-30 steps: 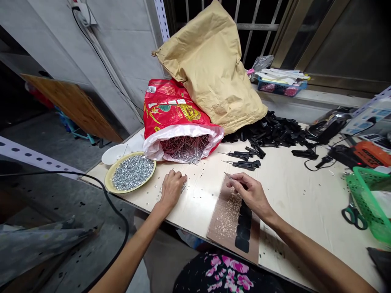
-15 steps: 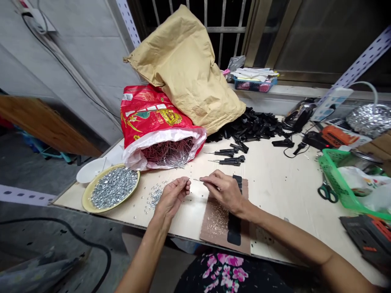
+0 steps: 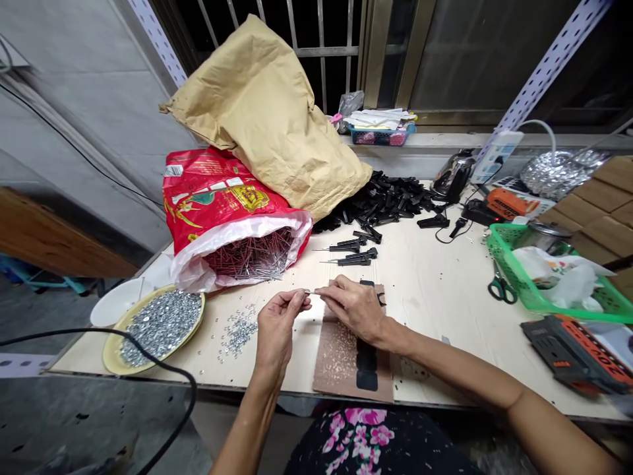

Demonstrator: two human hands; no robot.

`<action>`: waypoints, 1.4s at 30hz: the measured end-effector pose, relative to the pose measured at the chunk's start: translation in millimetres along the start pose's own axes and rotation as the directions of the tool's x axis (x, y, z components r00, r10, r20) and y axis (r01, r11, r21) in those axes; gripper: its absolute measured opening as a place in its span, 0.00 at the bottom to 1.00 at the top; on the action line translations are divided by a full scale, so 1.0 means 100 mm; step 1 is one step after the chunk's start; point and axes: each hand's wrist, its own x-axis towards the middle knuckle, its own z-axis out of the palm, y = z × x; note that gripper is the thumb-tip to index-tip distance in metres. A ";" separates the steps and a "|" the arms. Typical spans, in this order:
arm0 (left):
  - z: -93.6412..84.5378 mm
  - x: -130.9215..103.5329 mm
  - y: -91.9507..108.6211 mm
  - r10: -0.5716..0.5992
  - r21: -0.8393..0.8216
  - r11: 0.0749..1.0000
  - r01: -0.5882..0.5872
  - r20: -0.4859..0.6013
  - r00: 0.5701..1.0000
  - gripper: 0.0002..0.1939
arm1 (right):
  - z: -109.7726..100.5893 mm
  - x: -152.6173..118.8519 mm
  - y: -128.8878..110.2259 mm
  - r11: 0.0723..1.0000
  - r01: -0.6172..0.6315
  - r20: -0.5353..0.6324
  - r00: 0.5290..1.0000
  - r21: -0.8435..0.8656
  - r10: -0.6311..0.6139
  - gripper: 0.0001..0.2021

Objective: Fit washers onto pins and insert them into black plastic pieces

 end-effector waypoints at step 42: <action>0.39 0.04 -0.26 -0.078 0.298 0.954 -0.003 0.258 0.963 0.16 | -0.13 -0.36 0.48 0.923 -0.177 0.033 0.984 0.343 0.177 0.08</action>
